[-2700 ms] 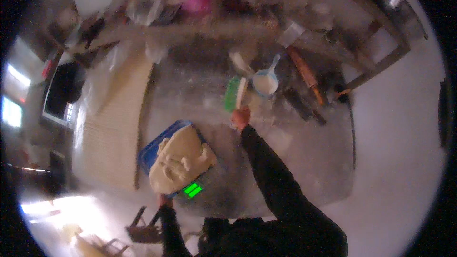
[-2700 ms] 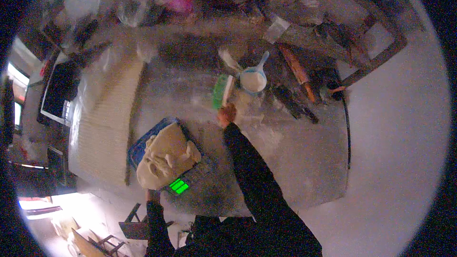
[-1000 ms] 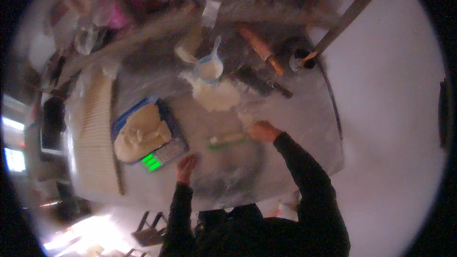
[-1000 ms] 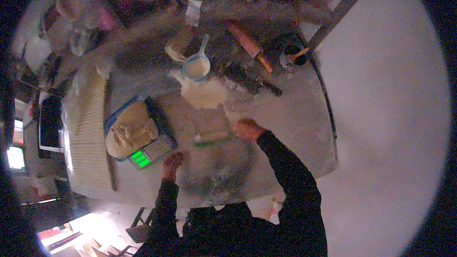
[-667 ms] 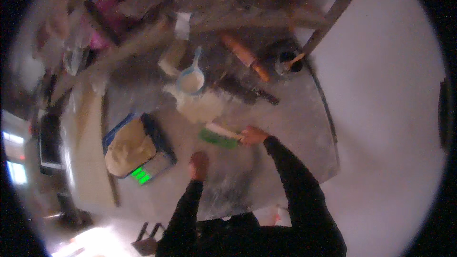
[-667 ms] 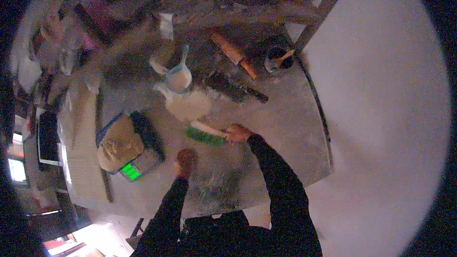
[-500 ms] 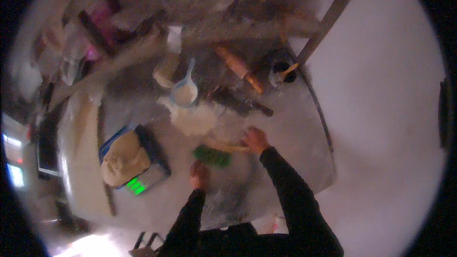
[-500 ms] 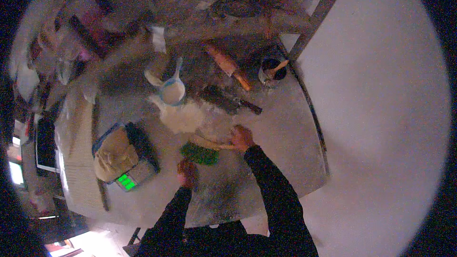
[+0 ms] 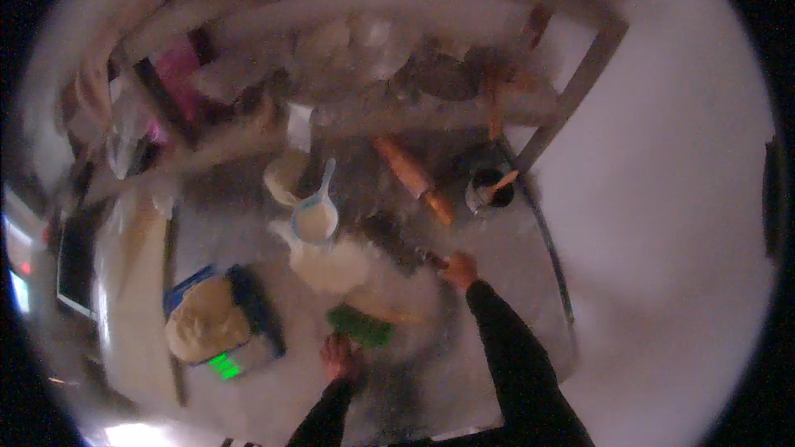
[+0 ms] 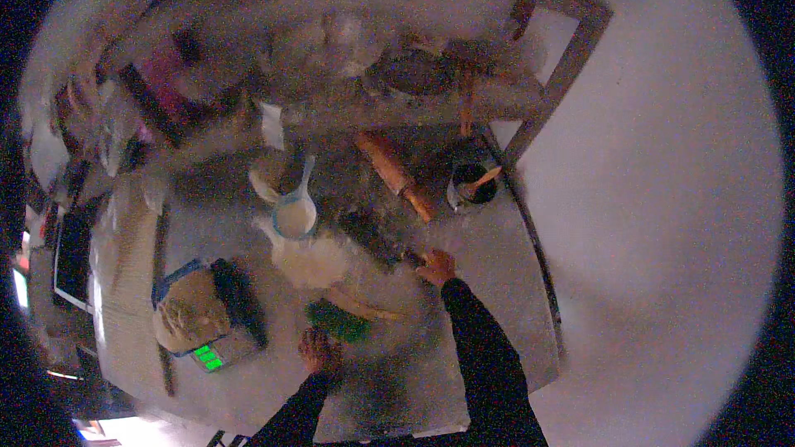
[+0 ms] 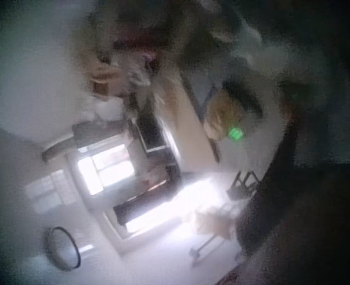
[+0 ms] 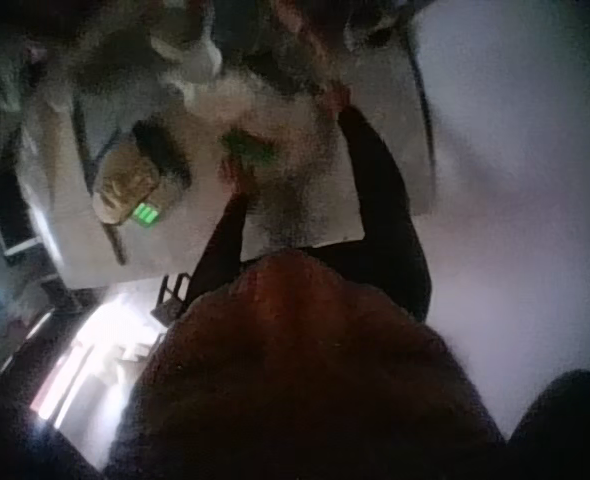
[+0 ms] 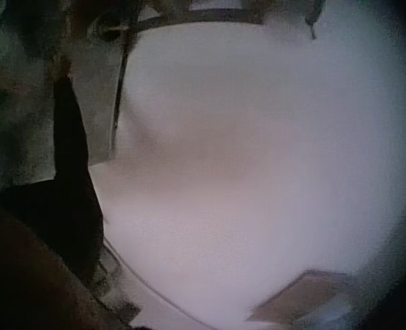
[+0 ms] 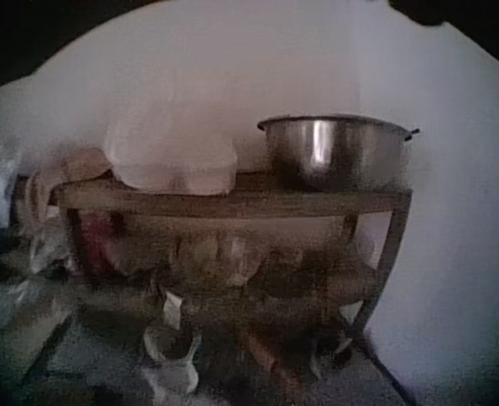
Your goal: The person kneads dough on a floured table, weighs portions on a digital scale, and places them into a blue tray. They then use a green scraper to clean the table surface and spread flour before moving the tray to a dough sheeter machine.
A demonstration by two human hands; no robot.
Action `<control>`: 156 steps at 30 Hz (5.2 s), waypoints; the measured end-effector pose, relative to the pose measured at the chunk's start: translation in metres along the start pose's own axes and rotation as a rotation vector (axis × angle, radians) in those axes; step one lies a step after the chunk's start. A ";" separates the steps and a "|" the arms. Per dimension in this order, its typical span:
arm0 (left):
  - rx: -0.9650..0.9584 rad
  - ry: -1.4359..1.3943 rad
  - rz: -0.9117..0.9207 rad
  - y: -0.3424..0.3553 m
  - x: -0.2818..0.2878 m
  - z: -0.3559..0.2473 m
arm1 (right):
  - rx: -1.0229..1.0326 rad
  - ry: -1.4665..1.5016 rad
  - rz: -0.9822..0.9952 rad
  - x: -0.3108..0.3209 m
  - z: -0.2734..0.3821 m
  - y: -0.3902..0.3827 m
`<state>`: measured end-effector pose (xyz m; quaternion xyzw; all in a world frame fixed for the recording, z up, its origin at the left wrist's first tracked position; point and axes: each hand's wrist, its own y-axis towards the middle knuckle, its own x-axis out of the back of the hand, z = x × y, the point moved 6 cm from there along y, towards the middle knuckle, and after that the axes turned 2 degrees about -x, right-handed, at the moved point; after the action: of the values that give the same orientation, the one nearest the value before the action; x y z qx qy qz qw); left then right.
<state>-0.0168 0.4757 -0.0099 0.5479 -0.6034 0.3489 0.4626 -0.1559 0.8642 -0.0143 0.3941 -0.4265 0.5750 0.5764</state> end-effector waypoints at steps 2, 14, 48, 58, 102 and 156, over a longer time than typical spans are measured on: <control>0.011 0.036 -0.077 0.008 -0.009 -0.011 | -0.173 0.743 0.333 0.001 0.033 -0.001; 0.056 0.046 -0.056 0.009 -0.019 -0.012 | -0.426 1.092 -0.209 0.185 0.035 -0.169; 0.279 -0.058 0.258 -0.001 -0.033 0.027 | 0.060 0.328 -0.816 0.324 0.037 0.032; 0.057 -0.011 0.200 -0.003 -0.066 -0.005 | -0.022 1.320 -0.539 0.285 -0.087 0.152; 0.074 -0.040 0.097 -0.015 -0.033 -0.018 | -0.143 0.395 -0.251 0.002 0.016 0.178; 0.050 -0.054 0.116 -0.002 -0.048 -0.002 | -0.286 1.675 0.549 -0.134 0.392 0.061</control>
<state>-0.0157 0.4932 -0.0544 0.5327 -0.6375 0.3750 0.4114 -0.2282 0.4521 -0.0157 -0.3472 -0.0124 0.7332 0.5846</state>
